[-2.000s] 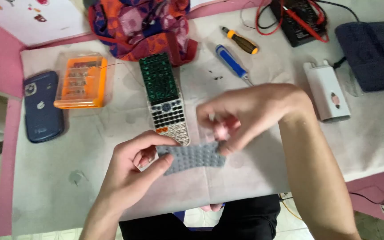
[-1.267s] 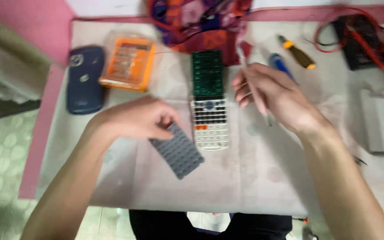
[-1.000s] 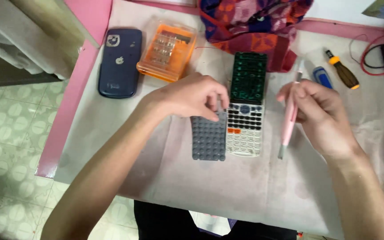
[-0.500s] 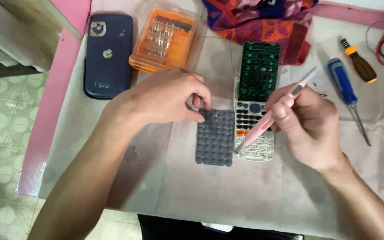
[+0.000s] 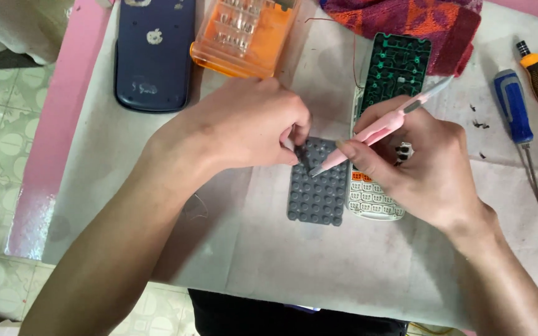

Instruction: Cleaning the individual button holes of a calculator keypad using a small cleaning tool

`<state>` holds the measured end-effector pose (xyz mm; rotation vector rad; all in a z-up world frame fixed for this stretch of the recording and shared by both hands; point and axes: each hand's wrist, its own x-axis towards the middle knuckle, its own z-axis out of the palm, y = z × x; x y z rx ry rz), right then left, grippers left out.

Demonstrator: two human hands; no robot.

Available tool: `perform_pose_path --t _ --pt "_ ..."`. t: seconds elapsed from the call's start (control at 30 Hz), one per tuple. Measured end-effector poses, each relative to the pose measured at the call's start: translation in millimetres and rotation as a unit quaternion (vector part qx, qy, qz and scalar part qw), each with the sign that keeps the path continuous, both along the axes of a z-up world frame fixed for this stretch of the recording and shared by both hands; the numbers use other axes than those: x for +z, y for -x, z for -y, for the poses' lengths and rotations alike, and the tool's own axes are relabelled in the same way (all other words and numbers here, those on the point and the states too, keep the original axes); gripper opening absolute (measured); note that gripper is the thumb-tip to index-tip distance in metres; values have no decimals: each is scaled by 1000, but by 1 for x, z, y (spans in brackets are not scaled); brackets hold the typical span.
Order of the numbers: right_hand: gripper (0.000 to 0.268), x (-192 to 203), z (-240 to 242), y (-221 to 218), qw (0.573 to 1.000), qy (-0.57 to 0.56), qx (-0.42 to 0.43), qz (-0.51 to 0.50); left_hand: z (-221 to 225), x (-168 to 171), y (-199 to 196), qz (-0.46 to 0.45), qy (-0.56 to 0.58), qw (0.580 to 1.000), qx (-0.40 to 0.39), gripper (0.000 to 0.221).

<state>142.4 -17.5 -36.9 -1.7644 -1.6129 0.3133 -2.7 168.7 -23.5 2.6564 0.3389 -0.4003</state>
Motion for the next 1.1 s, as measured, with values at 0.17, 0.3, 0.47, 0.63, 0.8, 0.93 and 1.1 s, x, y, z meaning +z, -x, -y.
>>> perform_pose_path --t 0.17,0.3,0.47,0.63,0.8,0.93,1.1 --pt "9 -12 4 -7 998 -44 27 -39 2 5 3 4 6 1000 -2 2" --pt "11 -14 3 0 997 -74 26 -16 11 11 3 -20 28 999 -26 29" --pt "10 -21 2 -4 994 -101 37 24 19 -8 -2 -36 -26 999 -31 60" --pt "8 -26 2 -5 989 -127 71 -36 19 -10 -2 -40 -23 998 -29 64" --pt "10 -29 2 -12 991 -128 29 17 18 -13 -2 -40 -1 999 -25 66" --pt "5 -27 -1 -13 994 -64 85 -10 18 -7 -2 -52 7 998 -32 64" --pt "9 -19 -4 -8 988 -116 102 -17 17 -9 -2 -57 12 998 -35 65"
